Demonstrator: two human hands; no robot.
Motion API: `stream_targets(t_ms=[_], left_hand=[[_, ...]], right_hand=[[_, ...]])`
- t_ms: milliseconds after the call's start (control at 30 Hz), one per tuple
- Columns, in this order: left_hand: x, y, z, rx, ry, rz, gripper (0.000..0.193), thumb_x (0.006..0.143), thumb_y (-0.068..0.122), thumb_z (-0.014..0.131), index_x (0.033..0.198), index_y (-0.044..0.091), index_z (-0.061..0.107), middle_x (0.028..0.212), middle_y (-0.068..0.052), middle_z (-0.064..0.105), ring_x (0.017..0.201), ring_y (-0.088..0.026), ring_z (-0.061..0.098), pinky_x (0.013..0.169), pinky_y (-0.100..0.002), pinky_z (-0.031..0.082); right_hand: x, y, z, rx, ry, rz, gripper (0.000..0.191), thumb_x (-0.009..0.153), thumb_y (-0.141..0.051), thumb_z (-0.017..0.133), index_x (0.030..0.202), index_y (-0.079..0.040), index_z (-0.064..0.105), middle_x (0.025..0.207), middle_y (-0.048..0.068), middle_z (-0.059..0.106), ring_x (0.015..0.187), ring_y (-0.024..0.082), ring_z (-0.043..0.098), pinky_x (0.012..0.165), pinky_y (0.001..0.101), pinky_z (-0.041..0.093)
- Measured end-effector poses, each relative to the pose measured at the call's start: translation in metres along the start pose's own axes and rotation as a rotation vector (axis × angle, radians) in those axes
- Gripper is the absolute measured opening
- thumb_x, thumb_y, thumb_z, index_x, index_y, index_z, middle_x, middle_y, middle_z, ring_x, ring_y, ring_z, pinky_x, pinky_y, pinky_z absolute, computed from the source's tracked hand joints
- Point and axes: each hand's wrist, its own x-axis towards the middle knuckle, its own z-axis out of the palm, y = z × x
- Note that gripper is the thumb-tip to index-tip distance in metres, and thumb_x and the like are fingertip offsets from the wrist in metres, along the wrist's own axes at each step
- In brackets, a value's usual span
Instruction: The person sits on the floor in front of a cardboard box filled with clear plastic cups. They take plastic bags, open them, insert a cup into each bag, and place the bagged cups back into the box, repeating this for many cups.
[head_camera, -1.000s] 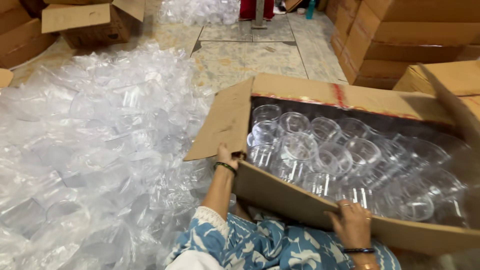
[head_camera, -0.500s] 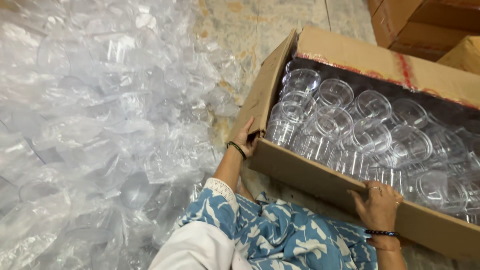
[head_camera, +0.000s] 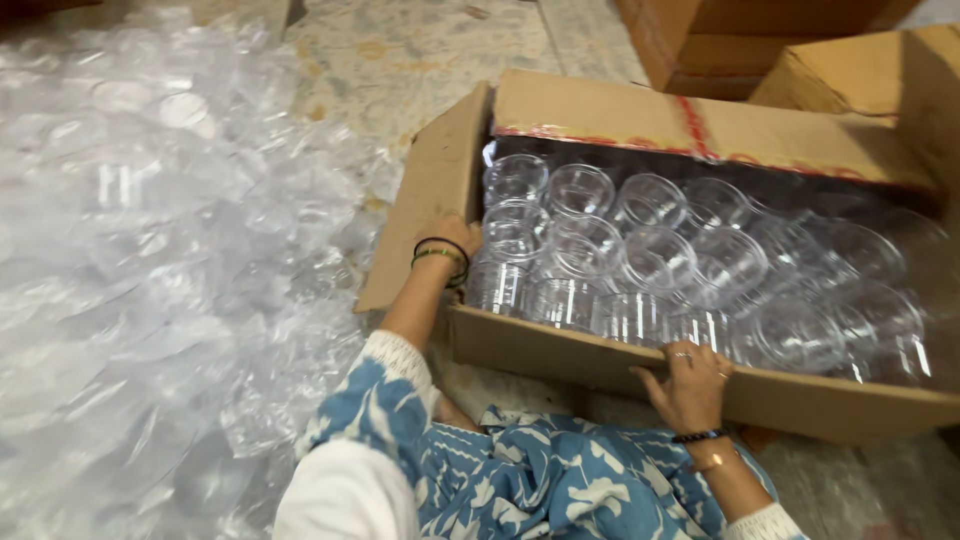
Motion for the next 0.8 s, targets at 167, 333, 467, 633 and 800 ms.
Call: stream_targets(t_ms=[167, 333, 467, 633, 800], left_hand=[[-0.005, 0.004, -0.012, 0.092, 0.019, -0.08, 0.029, 0.09, 0.014, 0.066, 0.114, 0.001, 0.074, 0.122, -0.024, 0.07, 0.114, -0.04, 0.068, 0.095, -0.048, 0.057], [-0.015, -0.029, -0.024, 0.167, -0.029, -0.038, 0.028, 0.088, 0.02, 0.067, 0.109, 0.003, 0.077, 0.121, -0.024, 0.069, 0.115, -0.04, 0.067, 0.096, -0.048, 0.056], [-0.043, -0.067, -0.039, 0.236, 0.061, -0.017, 0.037, 0.093, 0.033, 0.06, 0.111, 0.006, 0.077, 0.118, -0.023, 0.071, 0.11, -0.043, 0.068, 0.094, -0.052, 0.055], [-0.094, -0.128, -0.075, 0.33, 0.094, -0.063, 0.046, 0.101, 0.041, 0.058, 0.107, 0.0, 0.077, 0.109, -0.03, 0.073, 0.102, -0.05, 0.07, 0.089, -0.057, 0.056], [-0.13, -0.154, -0.079, 0.287, 0.121, -0.257, 0.051, 0.102, 0.045, 0.055, 0.128, 0.004, 0.072, 0.117, -0.032, 0.073, 0.111, -0.051, 0.068, 0.094, -0.057, 0.054]], right_hand=[[-0.003, -0.009, -0.006, 0.052, 0.038, 0.004, 0.043, 0.067, -0.037, 0.086, 0.095, -0.01, 0.066, 0.096, 0.005, 0.066, 0.093, 0.029, 0.057, 0.091, 0.0477, 0.035], [-0.007, -0.022, -0.012, 0.048, -0.001, -0.002, 0.046, 0.068, -0.033, 0.087, 0.099, -0.009, 0.061, 0.096, 0.009, 0.063, 0.097, 0.032, 0.055, 0.093, 0.0505, 0.036], [-0.019, -0.053, -0.016, 0.097, -0.045, -0.011, 0.048, 0.067, -0.026, 0.086, 0.102, -0.009, 0.059, 0.099, 0.011, 0.06, 0.1, 0.033, 0.054, 0.092, 0.0519, 0.036], [-0.045, -0.114, -0.024, 0.245, -0.04, -0.075, 0.047, 0.067, -0.019, 0.085, 0.105, -0.008, 0.059, 0.105, 0.011, 0.06, 0.104, 0.033, 0.055, 0.096, 0.0521, 0.035], [-0.047, -0.131, -0.046, 0.356, -0.138, -0.136, 0.044, 0.076, -0.017, 0.083, 0.11, -0.007, 0.057, 0.109, 0.011, 0.058, 0.108, 0.032, 0.055, 0.098, 0.0484, 0.037]])
